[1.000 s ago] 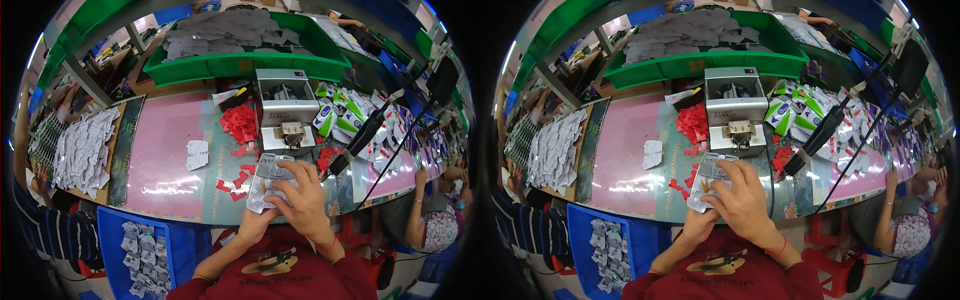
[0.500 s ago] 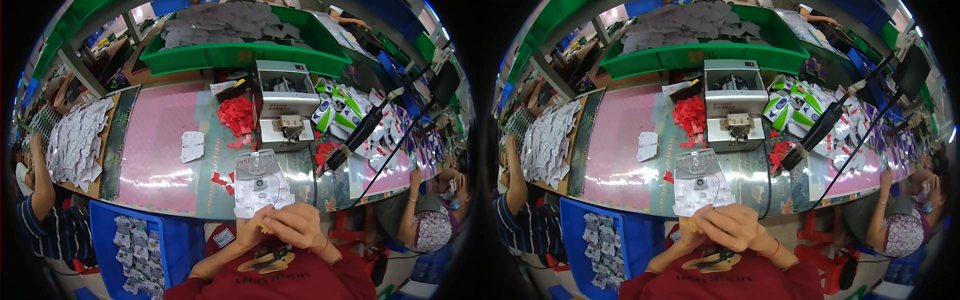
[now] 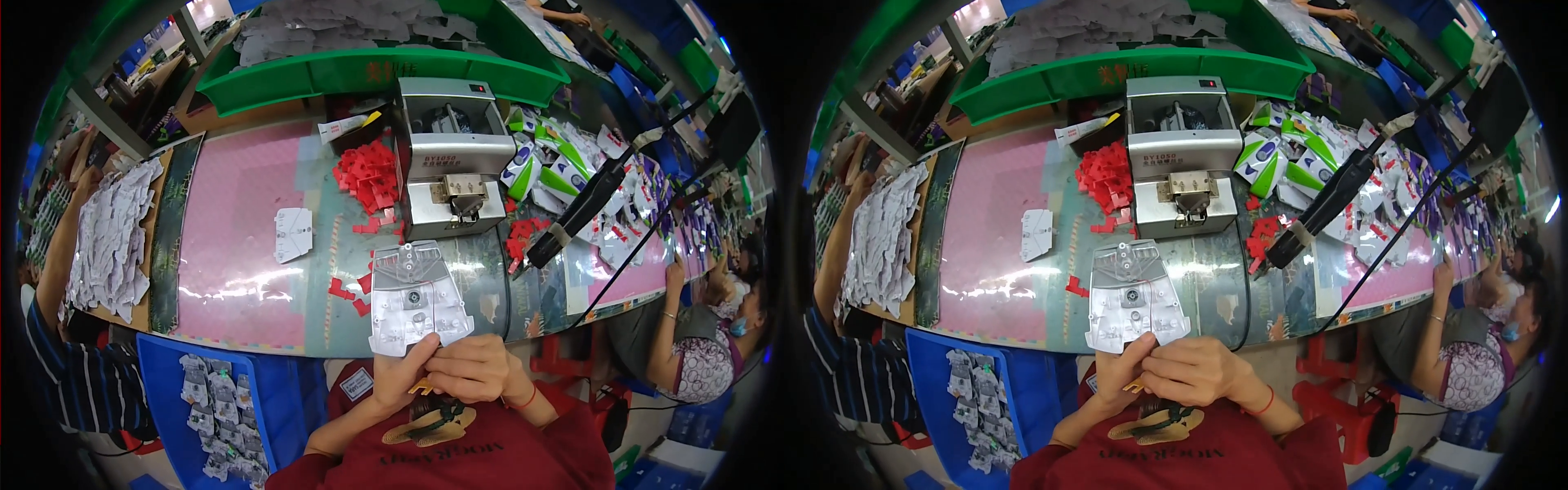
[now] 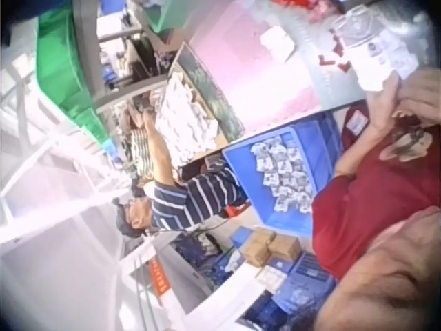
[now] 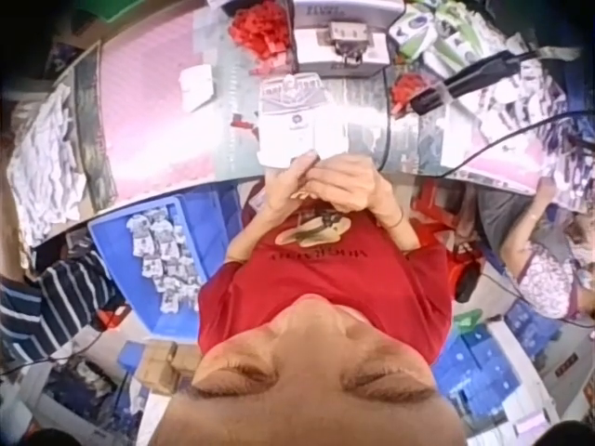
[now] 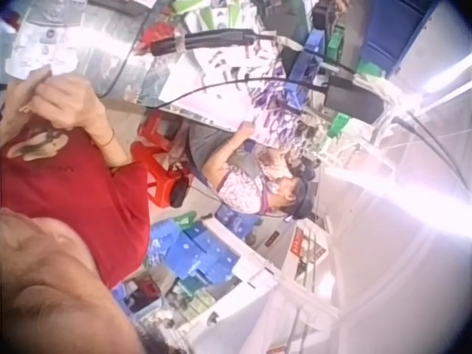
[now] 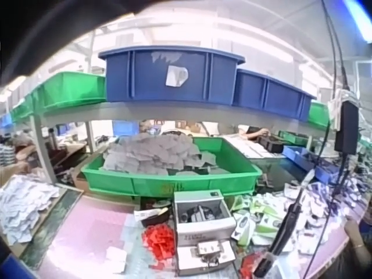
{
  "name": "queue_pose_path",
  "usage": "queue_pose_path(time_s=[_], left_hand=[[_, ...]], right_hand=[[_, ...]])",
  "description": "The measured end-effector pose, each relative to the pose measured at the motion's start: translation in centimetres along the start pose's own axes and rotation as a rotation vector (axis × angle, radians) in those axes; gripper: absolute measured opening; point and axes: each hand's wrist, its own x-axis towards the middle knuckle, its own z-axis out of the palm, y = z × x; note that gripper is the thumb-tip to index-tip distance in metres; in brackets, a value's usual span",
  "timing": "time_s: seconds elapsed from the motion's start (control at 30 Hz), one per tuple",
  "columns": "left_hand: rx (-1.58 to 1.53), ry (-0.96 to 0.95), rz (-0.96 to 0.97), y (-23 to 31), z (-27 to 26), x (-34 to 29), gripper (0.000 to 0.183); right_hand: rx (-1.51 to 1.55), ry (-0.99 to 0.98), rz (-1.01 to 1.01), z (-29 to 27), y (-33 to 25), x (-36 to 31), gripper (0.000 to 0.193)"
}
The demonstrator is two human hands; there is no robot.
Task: The person assembles small plastic components by inserting red plastic inserts into plastic housings, then secures them using a handheld power tool.
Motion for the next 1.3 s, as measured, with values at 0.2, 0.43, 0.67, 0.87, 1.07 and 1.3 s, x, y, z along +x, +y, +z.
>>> queue_pose_path(time_s=[0.2,0.43,0.67,0.87,1.07,1.3], left_hand=[[-0.040,0.124,-0.137,-0.8,-0.6,0.5,0.029],[-0.184,0.146,0.093,-1.7,-3.4,2.1,0.035],[-0.144,0.131,0.060,-0.3,-2.7,2.4,0.040],[-0.131,0.143,0.068,-1.1,-3.0,2.5,0.043],[-0.146,0.104,0.064,-0.6,-2.5,2.6,0.043],[-0.151,0.099,0.047,-0.8,-3.0,2.6,0.041]], right_hand=[[-0.010,-0.015,0.011,0.1,0.2,-0.2,0.016],[-0.323,0.117,0.346,-5.2,2.7,-1.4,0.018],[-0.893,-0.454,0.573,-9.9,5.6,-3.1,0.016],[-0.971,-0.415,0.719,-10.0,7.4,-3.3,0.011],[-0.873,-0.533,0.831,-6.8,8.6,-4.3,0.018],[-0.734,-0.531,0.946,-6.4,8.8,-4.2,0.023]])
